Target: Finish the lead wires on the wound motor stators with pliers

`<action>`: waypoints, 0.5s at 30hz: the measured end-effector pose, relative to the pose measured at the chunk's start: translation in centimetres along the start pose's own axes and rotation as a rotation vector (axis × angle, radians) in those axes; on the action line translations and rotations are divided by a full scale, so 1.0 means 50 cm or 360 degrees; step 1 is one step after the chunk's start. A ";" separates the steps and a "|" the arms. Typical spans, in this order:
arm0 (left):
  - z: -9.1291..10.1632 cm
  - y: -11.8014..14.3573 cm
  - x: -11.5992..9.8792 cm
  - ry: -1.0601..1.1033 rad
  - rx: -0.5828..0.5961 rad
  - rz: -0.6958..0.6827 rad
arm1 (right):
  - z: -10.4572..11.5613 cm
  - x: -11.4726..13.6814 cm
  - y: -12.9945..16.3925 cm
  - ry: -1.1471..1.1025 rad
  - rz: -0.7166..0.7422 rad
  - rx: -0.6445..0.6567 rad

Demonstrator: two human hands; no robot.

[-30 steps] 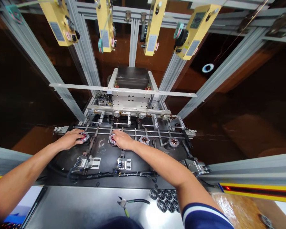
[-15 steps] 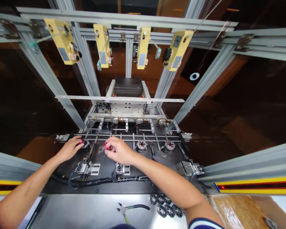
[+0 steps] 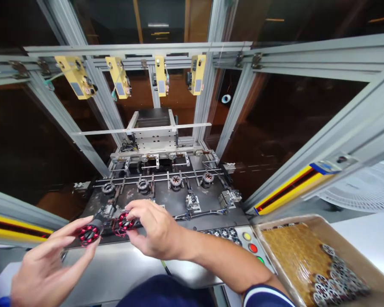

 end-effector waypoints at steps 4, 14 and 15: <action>0.017 0.025 -0.044 -0.0022 -0.0008 -0.0160 | 0.014 0.026 0.023 -0.0038 0.0000 -0.0027; 0.027 0.052 -0.106 0.0801 -0.0275 0.0487 | 0.035 0.075 0.074 -0.0763 -0.0484 -0.0198; 0.018 0.057 -0.107 0.1081 -0.0288 0.0714 | 0.025 0.073 0.083 -0.1128 -0.0788 -0.0243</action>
Point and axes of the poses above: each hand's wrist, its own y-axis away from the middle knuckle, its own z-axis out of the back of the hand, x = y × z, the point moved 3 cm from there along -y, towards the middle knuckle, and after that the axes turned 6 degrees about -z, right-handed, at the moved point
